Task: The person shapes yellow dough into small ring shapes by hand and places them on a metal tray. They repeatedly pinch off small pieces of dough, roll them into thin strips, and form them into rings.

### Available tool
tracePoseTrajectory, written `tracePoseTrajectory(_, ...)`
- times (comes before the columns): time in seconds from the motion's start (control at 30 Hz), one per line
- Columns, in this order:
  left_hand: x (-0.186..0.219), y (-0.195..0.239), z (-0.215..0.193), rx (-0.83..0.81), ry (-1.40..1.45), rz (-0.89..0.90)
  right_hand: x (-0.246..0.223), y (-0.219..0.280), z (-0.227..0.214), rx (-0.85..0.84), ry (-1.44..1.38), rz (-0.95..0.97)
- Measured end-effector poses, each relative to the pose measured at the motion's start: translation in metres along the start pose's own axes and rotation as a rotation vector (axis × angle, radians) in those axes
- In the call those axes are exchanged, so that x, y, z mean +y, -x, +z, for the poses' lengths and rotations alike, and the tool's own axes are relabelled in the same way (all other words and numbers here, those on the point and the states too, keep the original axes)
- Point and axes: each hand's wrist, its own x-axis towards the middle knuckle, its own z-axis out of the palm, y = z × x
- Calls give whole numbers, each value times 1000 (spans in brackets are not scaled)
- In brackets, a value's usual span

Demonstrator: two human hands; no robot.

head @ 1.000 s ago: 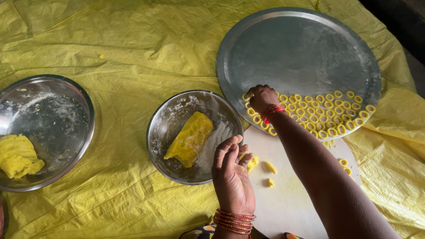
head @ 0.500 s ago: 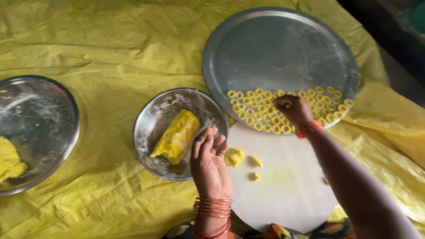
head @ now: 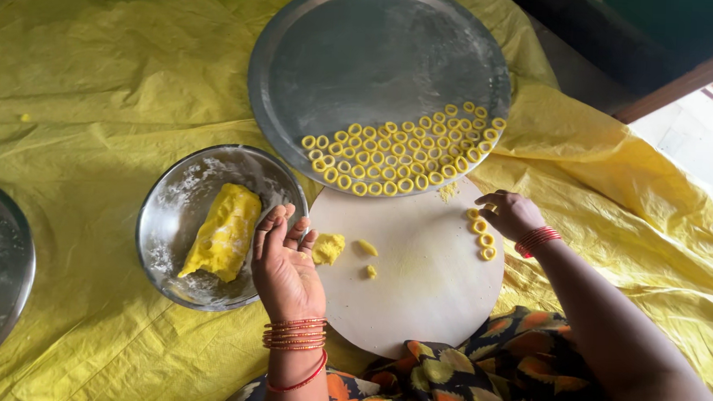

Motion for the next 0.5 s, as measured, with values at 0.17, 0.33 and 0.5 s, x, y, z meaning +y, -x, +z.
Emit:
tracePoseTrajectory(0.17,0,-3,-1,8,-10,-3,-4,-1,16,-24,9,52)
tracePoseTrajectory(0.33,-1,-4,-2,2,29,11,6,-5,21,61,-97,-12)
tracePoseTrajectory(0.5,-2,-7,-3,21,53,8,-9,-15,12,82,-357,-7)
